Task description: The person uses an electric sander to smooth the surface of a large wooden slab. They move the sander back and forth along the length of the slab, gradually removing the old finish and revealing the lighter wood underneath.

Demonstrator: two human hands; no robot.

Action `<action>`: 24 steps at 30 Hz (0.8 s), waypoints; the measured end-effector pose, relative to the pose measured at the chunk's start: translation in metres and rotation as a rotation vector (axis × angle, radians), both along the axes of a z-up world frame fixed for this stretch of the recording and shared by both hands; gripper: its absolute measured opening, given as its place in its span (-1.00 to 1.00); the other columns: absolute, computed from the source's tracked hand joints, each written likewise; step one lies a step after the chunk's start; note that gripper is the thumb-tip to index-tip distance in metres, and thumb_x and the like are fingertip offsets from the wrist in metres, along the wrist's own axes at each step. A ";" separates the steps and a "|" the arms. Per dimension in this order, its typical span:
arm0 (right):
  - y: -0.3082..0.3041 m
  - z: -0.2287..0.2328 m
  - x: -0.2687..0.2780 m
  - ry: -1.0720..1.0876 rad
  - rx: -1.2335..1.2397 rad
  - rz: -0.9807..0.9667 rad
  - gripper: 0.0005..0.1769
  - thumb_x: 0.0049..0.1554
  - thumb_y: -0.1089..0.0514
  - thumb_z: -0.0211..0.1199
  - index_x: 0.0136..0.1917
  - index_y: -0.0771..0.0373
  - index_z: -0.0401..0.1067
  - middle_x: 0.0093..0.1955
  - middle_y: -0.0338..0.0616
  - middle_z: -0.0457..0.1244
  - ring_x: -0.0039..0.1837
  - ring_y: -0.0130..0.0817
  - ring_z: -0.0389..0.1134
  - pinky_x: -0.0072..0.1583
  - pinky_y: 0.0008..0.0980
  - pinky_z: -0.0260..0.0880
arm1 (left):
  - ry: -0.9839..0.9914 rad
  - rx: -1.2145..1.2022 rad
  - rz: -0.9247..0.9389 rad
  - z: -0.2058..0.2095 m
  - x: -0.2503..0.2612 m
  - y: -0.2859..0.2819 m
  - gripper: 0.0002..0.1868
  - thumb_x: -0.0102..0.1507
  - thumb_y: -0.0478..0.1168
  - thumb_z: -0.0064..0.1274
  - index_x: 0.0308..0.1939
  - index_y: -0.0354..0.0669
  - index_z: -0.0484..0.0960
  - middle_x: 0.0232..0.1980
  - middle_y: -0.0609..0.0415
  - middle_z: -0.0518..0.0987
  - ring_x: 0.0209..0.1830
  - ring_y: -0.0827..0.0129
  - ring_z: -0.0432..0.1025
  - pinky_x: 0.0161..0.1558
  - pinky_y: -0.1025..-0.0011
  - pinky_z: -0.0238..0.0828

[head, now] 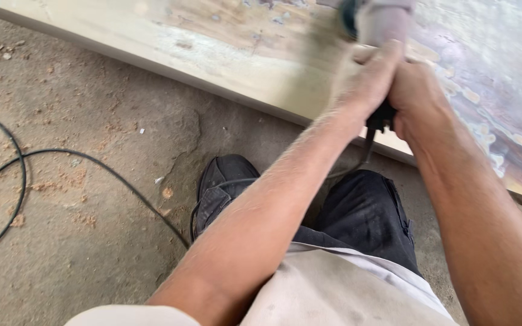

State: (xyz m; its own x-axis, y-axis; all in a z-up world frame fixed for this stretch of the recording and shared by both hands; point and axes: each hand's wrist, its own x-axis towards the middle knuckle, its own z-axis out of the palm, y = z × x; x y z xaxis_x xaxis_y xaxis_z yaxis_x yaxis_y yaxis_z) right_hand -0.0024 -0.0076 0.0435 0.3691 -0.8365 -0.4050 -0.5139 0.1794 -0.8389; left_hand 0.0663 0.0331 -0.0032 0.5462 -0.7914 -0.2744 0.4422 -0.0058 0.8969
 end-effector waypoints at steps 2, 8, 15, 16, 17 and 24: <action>-0.008 0.002 -0.018 -0.132 0.014 -0.072 -0.62 0.20 0.06 0.21 0.12 0.43 0.47 -0.16 -0.02 0.38 -0.30 -0.47 0.43 -0.30 -0.49 0.51 | -0.005 0.020 -0.085 0.002 -0.012 -0.012 -0.39 0.11 0.13 0.01 -0.06 -0.38 0.60 -0.18 -0.16 0.57 -0.24 0.22 0.53 -0.34 0.19 0.57; 0.002 0.007 -0.016 0.119 -0.035 -0.062 -0.43 0.15 -0.16 0.37 0.12 0.41 0.49 -0.21 -0.06 0.31 -0.34 -0.50 0.32 -0.39 -0.51 0.31 | 0.014 0.000 -0.034 -0.003 -0.018 -0.006 -0.34 0.11 0.19 0.01 0.01 -0.34 0.57 -0.17 -0.13 0.60 -0.22 0.26 0.58 -0.34 0.22 0.65; 0.032 0.023 0.030 0.015 -0.019 0.106 -0.45 0.04 -0.14 0.47 0.06 0.37 0.56 -0.30 -0.11 0.32 -0.41 -0.45 0.30 -0.42 -0.40 0.29 | -0.040 -0.002 0.101 0.006 0.019 0.028 -0.36 0.12 0.20 0.00 -0.16 -0.39 0.69 -0.23 -0.13 0.67 -0.27 0.28 0.59 -0.34 0.26 0.57; 0.033 0.023 0.034 0.017 -0.017 0.120 -0.46 0.04 -0.13 0.47 0.05 0.37 0.56 -0.29 -0.10 0.33 -0.41 -0.44 0.31 -0.41 -0.39 0.30 | -0.028 -0.038 0.126 0.008 0.022 0.031 -0.35 0.13 0.19 0.00 -0.19 -0.43 0.71 -0.23 -0.14 0.67 -0.25 0.28 0.57 -0.31 0.26 0.54; 0.035 0.023 0.038 0.018 -0.015 0.133 -0.48 0.04 -0.12 0.46 0.05 0.36 0.56 -0.28 -0.08 0.34 -0.41 -0.43 0.31 -0.41 -0.38 0.31 | -0.016 -0.006 0.150 0.009 0.024 0.035 -0.37 0.11 0.19 0.01 -0.15 -0.39 0.69 -0.21 -0.12 0.67 -0.23 0.27 0.58 -0.28 0.25 0.56; 0.049 0.014 0.054 -0.083 0.041 0.227 -0.51 0.02 -0.06 0.45 0.09 0.32 0.61 -0.23 -0.10 0.39 -0.34 -0.46 0.40 -0.34 -0.41 0.42 | 0.021 0.046 0.290 0.013 0.035 0.064 -0.41 0.09 0.17 0.04 -0.09 -0.29 0.65 -0.13 -0.09 0.66 -0.11 0.27 0.56 -0.13 0.28 0.53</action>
